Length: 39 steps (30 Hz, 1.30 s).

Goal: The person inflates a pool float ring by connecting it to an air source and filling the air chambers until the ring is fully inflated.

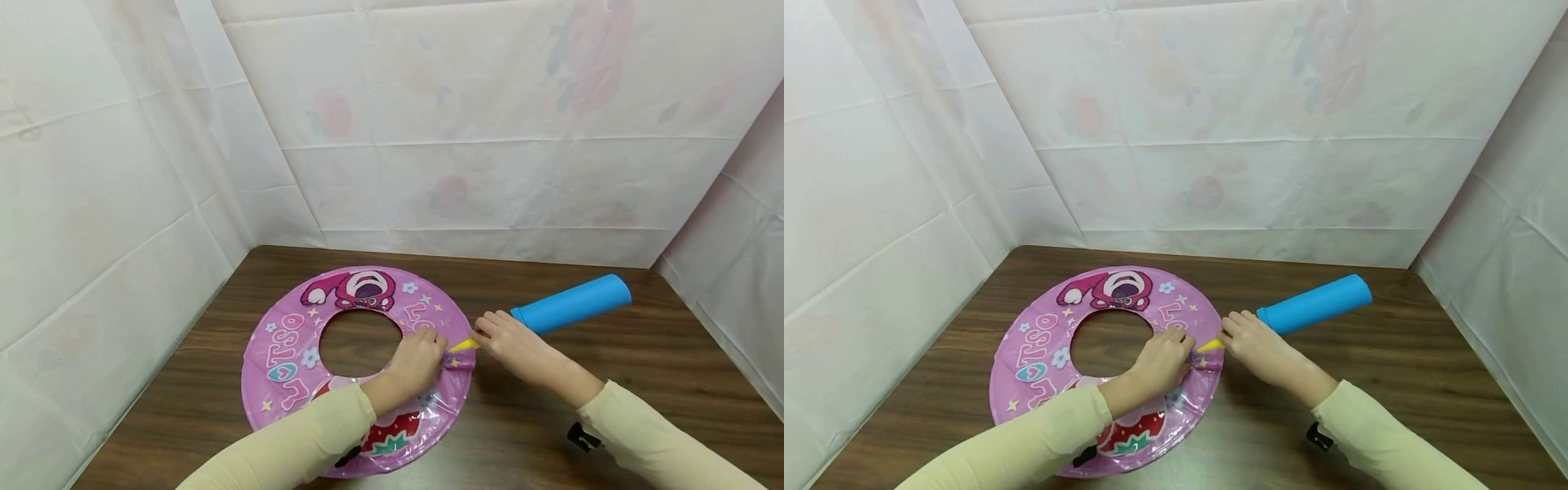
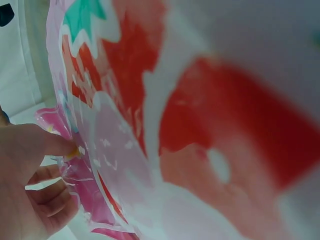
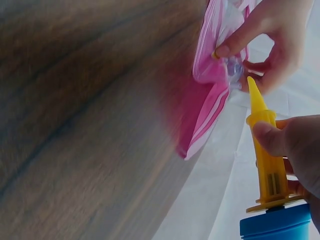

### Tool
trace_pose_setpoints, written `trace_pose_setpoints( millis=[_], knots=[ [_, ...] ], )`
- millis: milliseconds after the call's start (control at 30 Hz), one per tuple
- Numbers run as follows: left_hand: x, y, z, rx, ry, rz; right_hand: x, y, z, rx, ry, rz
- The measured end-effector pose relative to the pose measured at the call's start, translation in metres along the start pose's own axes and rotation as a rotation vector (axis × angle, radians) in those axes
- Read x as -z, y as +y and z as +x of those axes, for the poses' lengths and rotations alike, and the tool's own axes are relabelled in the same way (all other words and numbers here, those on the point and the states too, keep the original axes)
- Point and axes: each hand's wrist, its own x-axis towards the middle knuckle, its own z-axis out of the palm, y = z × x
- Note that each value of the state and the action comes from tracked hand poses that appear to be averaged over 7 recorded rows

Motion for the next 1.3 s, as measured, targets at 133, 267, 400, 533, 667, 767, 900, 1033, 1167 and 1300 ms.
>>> trace_pose_setpoints(
  millis=[133, 267, 400, 533, 667, 767, 900, 1033, 1167, 1300],
  knots=[
    [-0.001, 0.000, 0.000, -0.002, 0.005, -0.007, 0.002, -0.006, 0.001, -0.003, 0.010, -0.018],
    [-0.001, 0.000, 0.000, -0.009, 0.004, -0.001, 0.002, -0.012, 0.001, -0.011, 0.010, -0.037],
    [0.000, 0.001, 0.000, -0.018, 0.013, 0.011, 0.001, -0.016, 0.001, -0.024, -0.002, -0.072],
    [-0.001, 0.002, 0.001, -0.021, 0.026, 0.039, 0.000, -0.019, 0.002, -0.045, -0.023, -0.111],
    [-0.001, 0.003, 0.001, -0.033, 0.036, 0.099, 0.000, -0.024, 0.003, -0.065, -0.040, -0.150],
    [-0.002, 0.004, 0.000, -0.040, 0.053, 0.144, 0.002, -0.028, 0.006, -0.075, -0.062, -0.172],
    [-0.002, 0.004, 0.000, -0.041, 0.063, 0.182, 0.004, -0.031, 0.010, -0.077, -0.088, -0.202],
    [-0.002, 0.004, 0.001, -0.043, 0.037, 0.200, 0.006, -0.032, 0.012, -0.081, -0.108, -0.226],
    [-0.002, 0.005, 0.002, -0.034, 0.021, 0.210, 0.006, -0.032, 0.013, -0.091, -0.115, -0.235],
    [-0.003, 0.006, 0.001, -0.031, 0.022, 0.210, 0.004, -0.033, 0.015, -0.096, -0.124, -0.235]
  ],
)
